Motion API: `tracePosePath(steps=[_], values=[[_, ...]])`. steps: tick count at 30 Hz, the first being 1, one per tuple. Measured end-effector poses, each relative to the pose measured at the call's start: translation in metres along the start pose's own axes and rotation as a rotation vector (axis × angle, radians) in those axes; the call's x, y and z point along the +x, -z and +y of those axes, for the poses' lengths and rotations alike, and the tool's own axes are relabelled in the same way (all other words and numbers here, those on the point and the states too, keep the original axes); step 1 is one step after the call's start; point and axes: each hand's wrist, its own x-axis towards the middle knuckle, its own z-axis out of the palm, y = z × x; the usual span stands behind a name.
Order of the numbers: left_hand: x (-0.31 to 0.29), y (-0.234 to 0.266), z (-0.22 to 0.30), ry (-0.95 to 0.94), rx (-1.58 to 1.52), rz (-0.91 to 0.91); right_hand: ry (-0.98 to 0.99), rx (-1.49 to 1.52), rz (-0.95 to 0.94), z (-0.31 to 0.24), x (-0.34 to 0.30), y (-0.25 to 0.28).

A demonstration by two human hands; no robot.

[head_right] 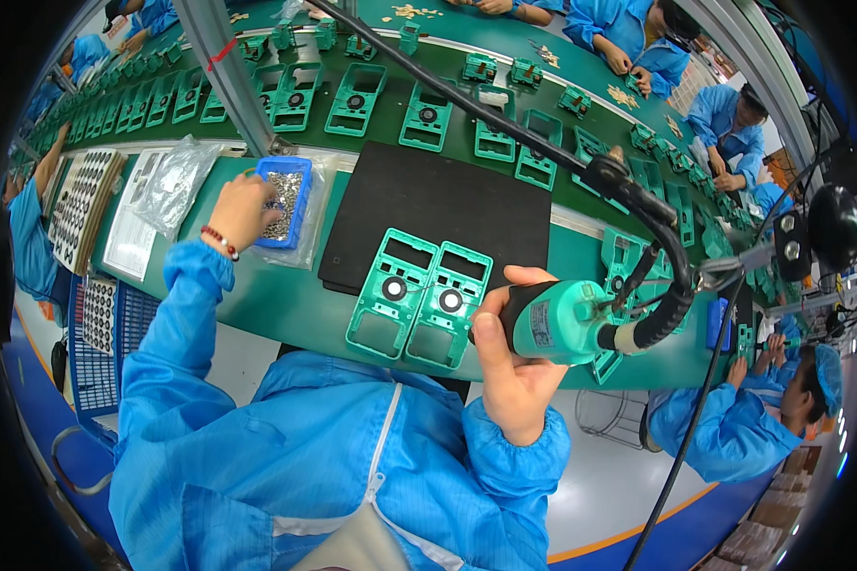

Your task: The person assembles the outer green casing of electronic devices by securing small screws into the electronic case with an electric screwdriver.

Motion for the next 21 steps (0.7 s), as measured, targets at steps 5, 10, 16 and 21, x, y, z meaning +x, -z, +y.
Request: tracePosePath(steps=[5, 10, 16, 21], values=[[-0.001, -0.012, -0.001, -0.029, -0.082, -0.19, 0.012, -0.006, -0.018, 0.006, 0.001, -0.009], [-0.018, -0.023, 0.001, -0.038, -0.169, 0.13, 0.05, -0.035, 0.004, 0.01, 0.004, -0.021], [-0.035, -0.018, 0.008, -0.023, -0.557, 0.261, -0.022, -0.036, -0.08, 0.0, 0.01, -0.033], [-0.039, -0.008, 0.03, -0.013, -0.779, 0.309, -0.016, 0.013, -0.065, -0.002, 0.02, -0.064]])
